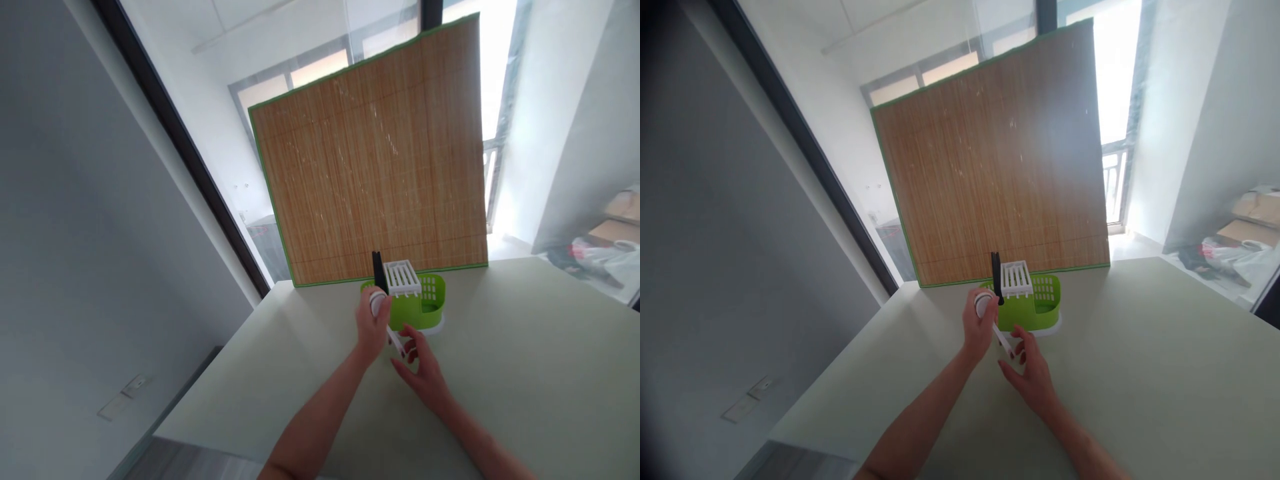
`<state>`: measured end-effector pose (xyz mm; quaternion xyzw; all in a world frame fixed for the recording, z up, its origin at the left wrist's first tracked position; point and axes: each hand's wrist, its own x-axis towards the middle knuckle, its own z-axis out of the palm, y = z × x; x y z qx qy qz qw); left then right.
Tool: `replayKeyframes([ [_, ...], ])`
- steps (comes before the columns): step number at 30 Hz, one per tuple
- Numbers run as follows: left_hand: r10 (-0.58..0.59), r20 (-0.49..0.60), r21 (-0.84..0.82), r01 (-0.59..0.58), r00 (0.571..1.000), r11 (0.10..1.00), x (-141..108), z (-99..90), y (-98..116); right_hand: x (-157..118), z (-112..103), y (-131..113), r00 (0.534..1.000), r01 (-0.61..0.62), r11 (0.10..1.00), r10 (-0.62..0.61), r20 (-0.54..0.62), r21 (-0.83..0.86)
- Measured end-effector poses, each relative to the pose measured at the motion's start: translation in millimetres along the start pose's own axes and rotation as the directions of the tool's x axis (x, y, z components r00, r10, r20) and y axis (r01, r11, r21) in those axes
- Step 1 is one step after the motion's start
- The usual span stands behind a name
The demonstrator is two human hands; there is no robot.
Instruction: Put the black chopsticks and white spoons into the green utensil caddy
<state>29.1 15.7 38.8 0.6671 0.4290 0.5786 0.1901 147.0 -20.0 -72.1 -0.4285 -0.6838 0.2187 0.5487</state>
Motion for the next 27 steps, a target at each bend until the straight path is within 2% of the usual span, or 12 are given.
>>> replayKeyframes([
  [3, -0.07, 0.074, -0.022, 0.072, 0.995, 0.997, -39.4, 16.5, -7.0, -4.5, 6.1, 4.5, 0.996, -0.01, 0.996, 0.002, 0.086, 0.094],
  [5, -0.091, 0.114, -0.014, 0.093, 0.989, 0.996, -57.5, 23.6, -9.1, -8.6, 11.2, 8.6, 0.989, -0.109, 0.979, 0.089, 0.116, 0.175],
  [8, -0.064, 0.221, -0.011, 0.069, 0.973, 0.998, -60.8, 23.0, -11.7, -14.3, 16.8, 13.3, 0.964, -0.248, 0.938, 0.213, 0.16, 0.244],
  [10, 0.0, 0.248, -0.079, 0.02, 0.969, 0.997, -43.1, 14.4, -15.1, -16.6, 17.7, 14.4, 0.956, -0.273, 0.931, 0.236, 0.172, 0.242],
  [11, 0.024, 0.209, -0.122, 0.002, 0.978, 0.992, -28.7, 8.3, -17.8, -17.1, 17.3, 14.4, 0.953, -0.285, 0.928, 0.247, 0.174, 0.241],
  [13, 0.014, 0.043, -0.138, -0.008, 0.999, 0.99, 6.7, -5.2, -25.6, -17.0, 15.8, 13.8, 0.947, -0.303, 0.923, 0.265, 0.179, 0.238],
  [15, -0.029, -0.106, 0.062, 0.036, 0.994, 0.997, 43.0, -17.5, -36.3, -15.8, 14.4, 13.1, 0.945, -0.308, 0.921, 0.268, 0.186, 0.238],
  [16, -0.044, -0.109, 0.23, 0.068, 0.993, 0.971, 58.6, -22.1, -42.3, -15.1, 14.0, 12.9, 0.945, -0.308, 0.921, 0.266, 0.192, 0.239],
  [18, -0.107, -0.021, 0.532, 0.101, 0.994, 0.84, 80.7, -27.5, -54.4, -13.7, 13.9, 12.6, 0.944, -0.302, 0.922, 0.255, 0.207, 0.242],
  [20, -0.183, 0.072, 0.677, 0.086, 0.98, 0.731, 91.0, -28.3, -63.7, -12.4, 13.6, 12.1, 0.946, -0.291, 0.925, 0.241, 0.216, 0.243],
  [23, -0.181, 0.104, 0.697, 0.059, 0.978, 0.715, 94.0, -27.4, -65.5, -10.3, 11.5, 10.1, 0.956, -0.26, 0.938, 0.217, 0.198, 0.231],
  [27, -0.068, 0.107, 0.679, -0.022, 0.992, 0.734, 95.9, -39.4, -37.0, -6.8, 6.6, 6.4, 0.977, -0.201, 0.96, 0.181, 0.114, 0.195],
])
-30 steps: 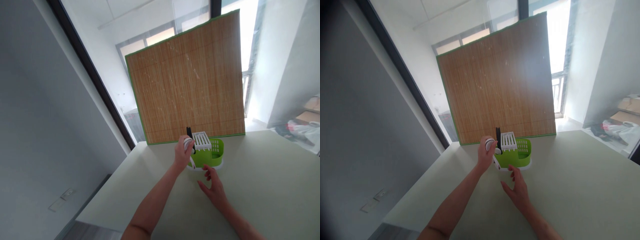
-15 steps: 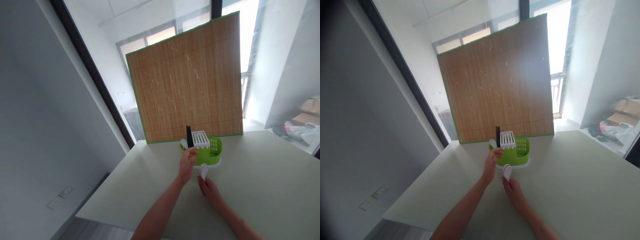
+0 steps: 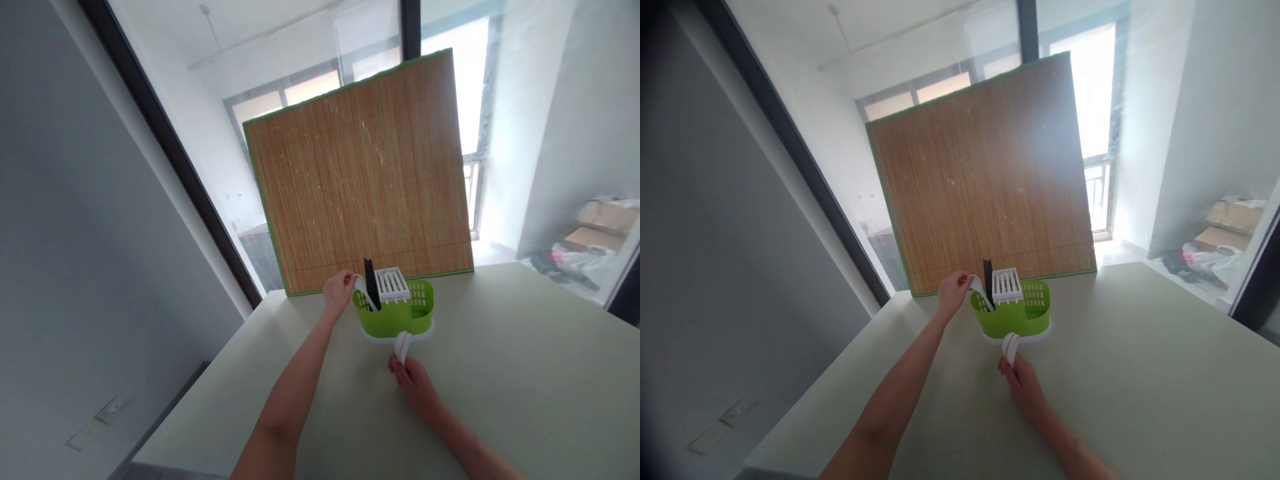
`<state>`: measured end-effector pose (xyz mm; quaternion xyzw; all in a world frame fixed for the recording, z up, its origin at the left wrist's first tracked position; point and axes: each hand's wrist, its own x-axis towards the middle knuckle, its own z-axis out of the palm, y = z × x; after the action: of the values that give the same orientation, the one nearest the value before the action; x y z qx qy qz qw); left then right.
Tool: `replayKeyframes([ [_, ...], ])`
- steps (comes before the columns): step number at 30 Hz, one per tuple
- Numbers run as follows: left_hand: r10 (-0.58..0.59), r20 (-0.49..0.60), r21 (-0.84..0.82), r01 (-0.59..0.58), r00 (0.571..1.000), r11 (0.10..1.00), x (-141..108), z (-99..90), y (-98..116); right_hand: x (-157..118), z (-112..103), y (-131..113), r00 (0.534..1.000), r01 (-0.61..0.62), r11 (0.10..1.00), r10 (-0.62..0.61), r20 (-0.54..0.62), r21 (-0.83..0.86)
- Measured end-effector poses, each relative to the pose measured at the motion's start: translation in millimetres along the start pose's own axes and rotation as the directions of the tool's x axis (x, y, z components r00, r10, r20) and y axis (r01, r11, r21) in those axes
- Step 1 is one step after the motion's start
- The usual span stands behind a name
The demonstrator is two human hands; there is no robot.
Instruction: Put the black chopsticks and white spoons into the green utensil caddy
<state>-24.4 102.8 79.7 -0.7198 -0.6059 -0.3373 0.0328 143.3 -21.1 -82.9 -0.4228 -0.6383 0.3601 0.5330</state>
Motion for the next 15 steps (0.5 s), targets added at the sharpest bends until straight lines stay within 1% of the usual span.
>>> replayKeyframes([
  [2, 0.124, -0.106, 0.038, -0.121, 0.987, 0.992, -4.3, -23.8, 9.6, 1.2, -1.2, -0.5, 0.997, 0.047, 0.998, -0.049, -0.056, -0.034],
  [4, 0.26, -0.192, 0.138, -0.236, 0.946, 0.962, -14.4, -45.1, 19.9, 1.8, -1.0, 1.7, 0.992, 0.082, 0.995, -0.087, -0.094, -0.053],
  [6, 0.345, -0.193, 0.257, -0.292, 0.918, 0.921, -31.1, -57.8, 29.7, 1.5, 0.4, 5.8, 0.992, 0.084, 0.996, -0.088, -0.096, -0.042],
  [8, 0.415, -0.153, 0.362, -0.34, 0.897, 0.868, -52.6, -62.0, 37.6, 0.3, 2.0, 10.0, 0.994, 0.072, 0.997, -0.074, -0.08, -0.027],
  [10, 0.489, -0.146, 0.446, -0.384, 0.86, 0.809, -74.9, -62.8, 43.1, -1.5, 2.8, 12.3, 0.995, 0.068, 0.997, -0.07, -0.073, -0.025],
  [12, 0.546, -0.191, 0.498, -0.398, 0.816, 0.77, -93.8, -66.1, 47.0, -3.4, 2.1, 11.5, 0.993, 0.079, 0.996, -0.082, -0.087, -0.034],
  [13, 0.556, -0.22, 0.513, -0.39, 0.802, 0.765, -101.0, -69.2, 48.6, -4.2, 1.5, 10.1, 0.992, 0.083, 0.996, -0.087, -0.097, -0.039],
  [14, 0.553, -0.239, 0.521, -0.376, 0.798, 0.766, -106.4, -72.6, 50.1, -5.0, 0.8, 8.2, 0.991, 0.084, 0.996, -0.088, -0.104, -0.04],
  [15, 0.54, -0.244, 0.525, -0.359, 0.805, 0.772, -110.3, -75.5, 51.6, -5.7, 0.2, 5.9, 0.991, 0.08, 0.996, -0.083, -0.105, -0.037],
])
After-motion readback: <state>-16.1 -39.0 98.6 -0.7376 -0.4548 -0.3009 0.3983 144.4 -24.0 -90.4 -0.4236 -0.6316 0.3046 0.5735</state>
